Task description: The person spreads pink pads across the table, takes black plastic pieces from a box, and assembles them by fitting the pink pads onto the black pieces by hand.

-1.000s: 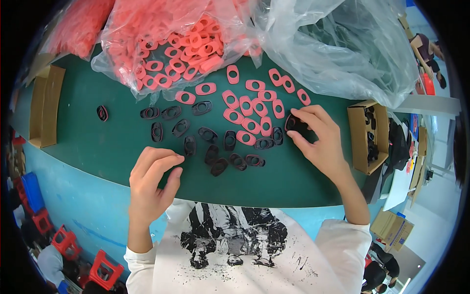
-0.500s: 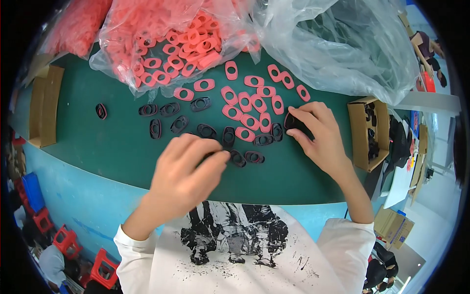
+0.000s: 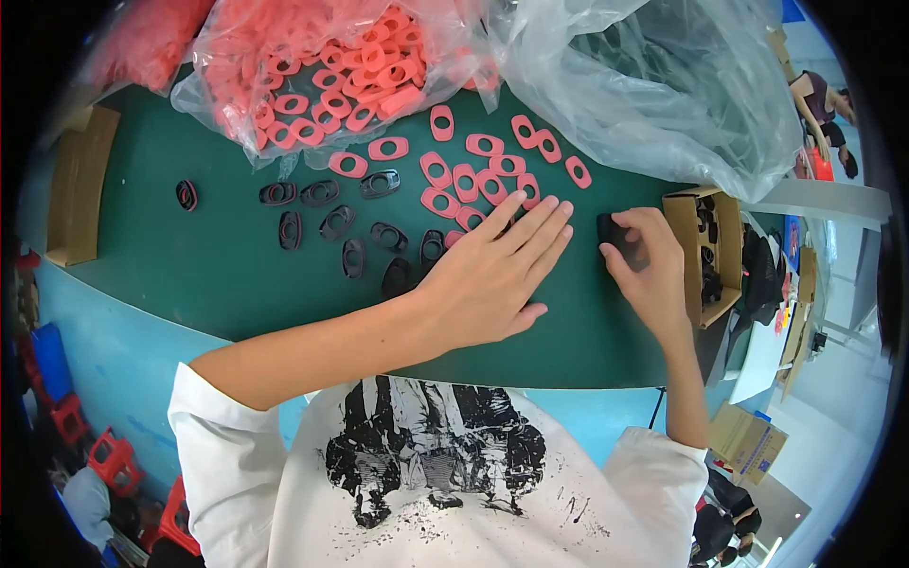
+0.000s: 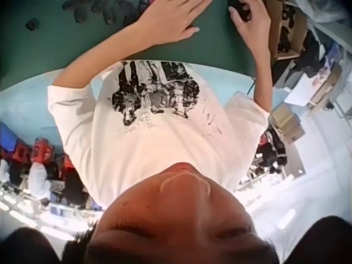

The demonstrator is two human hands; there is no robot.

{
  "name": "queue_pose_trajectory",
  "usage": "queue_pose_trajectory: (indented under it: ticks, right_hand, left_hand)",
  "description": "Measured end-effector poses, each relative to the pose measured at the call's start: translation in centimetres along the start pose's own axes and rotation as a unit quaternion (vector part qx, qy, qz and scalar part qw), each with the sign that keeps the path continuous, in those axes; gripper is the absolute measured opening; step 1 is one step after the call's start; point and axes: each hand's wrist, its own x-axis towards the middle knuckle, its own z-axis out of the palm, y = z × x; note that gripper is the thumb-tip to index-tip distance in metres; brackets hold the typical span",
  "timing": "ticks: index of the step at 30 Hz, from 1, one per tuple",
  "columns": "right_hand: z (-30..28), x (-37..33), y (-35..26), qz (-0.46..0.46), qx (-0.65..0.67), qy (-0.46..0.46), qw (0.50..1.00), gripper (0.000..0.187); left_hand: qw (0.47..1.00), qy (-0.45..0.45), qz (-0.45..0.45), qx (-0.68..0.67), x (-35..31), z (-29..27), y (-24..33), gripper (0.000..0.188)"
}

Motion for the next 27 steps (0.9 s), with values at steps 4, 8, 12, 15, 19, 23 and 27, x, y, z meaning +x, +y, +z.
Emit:
queue_pose_trajectory:
  ticks: [4, 8, 12, 15, 19, 23, 27]
  right_hand:
    - [0.4, 1.1, -0.5, 0.007, -0.001, -0.014, 1.000, 0.031]
    - [0.6, 1.8, -0.6, -0.040, -0.040, -0.033, 0.998, 0.031]
    - [1.1, 2.1, -0.5, -0.101, -0.083, -0.025, 0.991, 0.030]
    - [1.4, 2.1, -0.8, -0.107, -0.075, -0.027, 0.991, 0.027]
    - [1.1, 2.4, -1.0, -0.099, -0.081, -0.033, 0.991, 0.023]
    - [1.9, 2.9, -2.6, -0.039, 0.048, -0.011, 0.998, 0.021]
    - [2.3, 4.4, -3.1, -0.089, 0.121, -0.021, 0.988, 0.022]
  left_hand:
    - [1.000, -0.001, -0.006, 0.005, -0.1, -0.3, 0.2, 0.077]
    - [1.000, -0.013, 0.014, -0.001, -0.4, -0.4, 0.6, 0.076]
    - [0.999, 0.001, 0.018, -0.030, -0.5, -0.2, 0.7, 0.074]
    - [0.998, 0.012, 0.024, -0.049, -0.7, -0.1, 0.9, 0.073]
    - [0.997, 0.002, 0.046, -0.058, -1.0, -0.3, 2.0, 0.071]
    - [0.998, 0.022, 0.054, -0.033, -1.1, 0.3, 1.3, 0.071]
    - [0.996, 0.039, 0.045, -0.061, -1.4, -0.9, 1.5, 0.067]
